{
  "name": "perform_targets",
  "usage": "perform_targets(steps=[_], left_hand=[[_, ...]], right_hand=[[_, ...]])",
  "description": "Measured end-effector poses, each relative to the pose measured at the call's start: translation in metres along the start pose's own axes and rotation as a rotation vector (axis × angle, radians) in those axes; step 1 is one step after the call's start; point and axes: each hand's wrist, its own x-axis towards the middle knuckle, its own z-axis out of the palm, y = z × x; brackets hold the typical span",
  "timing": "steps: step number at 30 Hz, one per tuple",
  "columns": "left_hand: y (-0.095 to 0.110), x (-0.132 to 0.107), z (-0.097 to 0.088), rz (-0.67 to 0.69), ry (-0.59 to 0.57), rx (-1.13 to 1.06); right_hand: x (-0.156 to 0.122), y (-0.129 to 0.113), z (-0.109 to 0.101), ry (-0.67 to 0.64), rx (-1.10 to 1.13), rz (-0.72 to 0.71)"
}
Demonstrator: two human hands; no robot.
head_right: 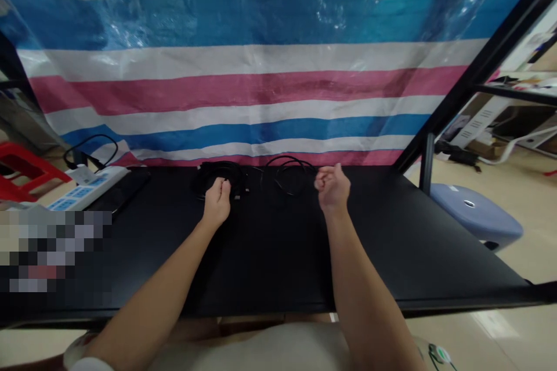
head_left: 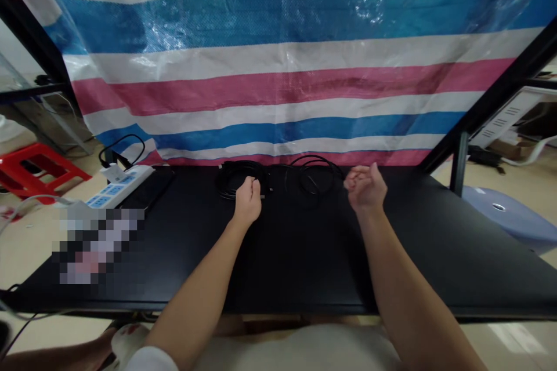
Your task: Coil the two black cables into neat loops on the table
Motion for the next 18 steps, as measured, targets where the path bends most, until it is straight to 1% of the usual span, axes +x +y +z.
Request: perform_targets(steps=[1, 2, 3, 4, 5, 8, 10, 11, 12, 15, 16, 18], left_hand=[[0.000, 0.001, -0.002, -0.031, 0.029, -0.052], [0.001, 0.001, -0.003, -0.056, 0.056, -0.107], [0.000, 0.002, -0.005, -0.074, 0.080, -0.160], [0.000, 0.003, -0.006, -0.085, 0.097, -0.206], [0.000, 0.004, -0.007, -0.093, 0.108, -0.243], [-0.002, 0.005, -0.009, -0.094, 0.107, -0.300], [-0.003, 0.006, -0.010, -0.084, 0.097, -0.307], [-0.004, 0.006, -0.010, -0.079, 0.096, -0.304], [-0.005, 0.007, -0.010, -0.076, 0.100, -0.299], [-0.008, 0.010, -0.009, -0.088, 0.136, -0.277], [-0.008, 0.010, -0.009, -0.093, 0.150, -0.264], [-0.007, 0.012, -0.008, -0.090, 0.171, -0.227]], right_hand=[[0.006, 0.002, -0.007, 0.132, -0.102, 0.006], [0.011, 0.003, -0.013, 0.223, -0.241, -0.002], [0.015, 0.005, -0.017, 0.266, -0.391, -0.013], [0.016, 0.006, -0.019, 0.255, -0.545, -0.026], [0.016, 0.007, -0.020, 0.197, -0.687, -0.035], [0.010, 0.008, -0.013, -0.077, -1.007, 0.003], [0.003, 0.007, -0.005, -0.208, -1.155, 0.037], [0.001, 0.006, -0.002, -0.234, -1.213, 0.045], [-0.001, 0.004, 0.000, -0.231, -1.262, 0.050], [-0.003, 0.001, 0.001, -0.140, -1.358, 0.084], [-0.003, 0.001, 0.000, -0.126, -1.380, 0.100], [-0.001, 0.002, -0.002, -0.145, -1.405, 0.104]])
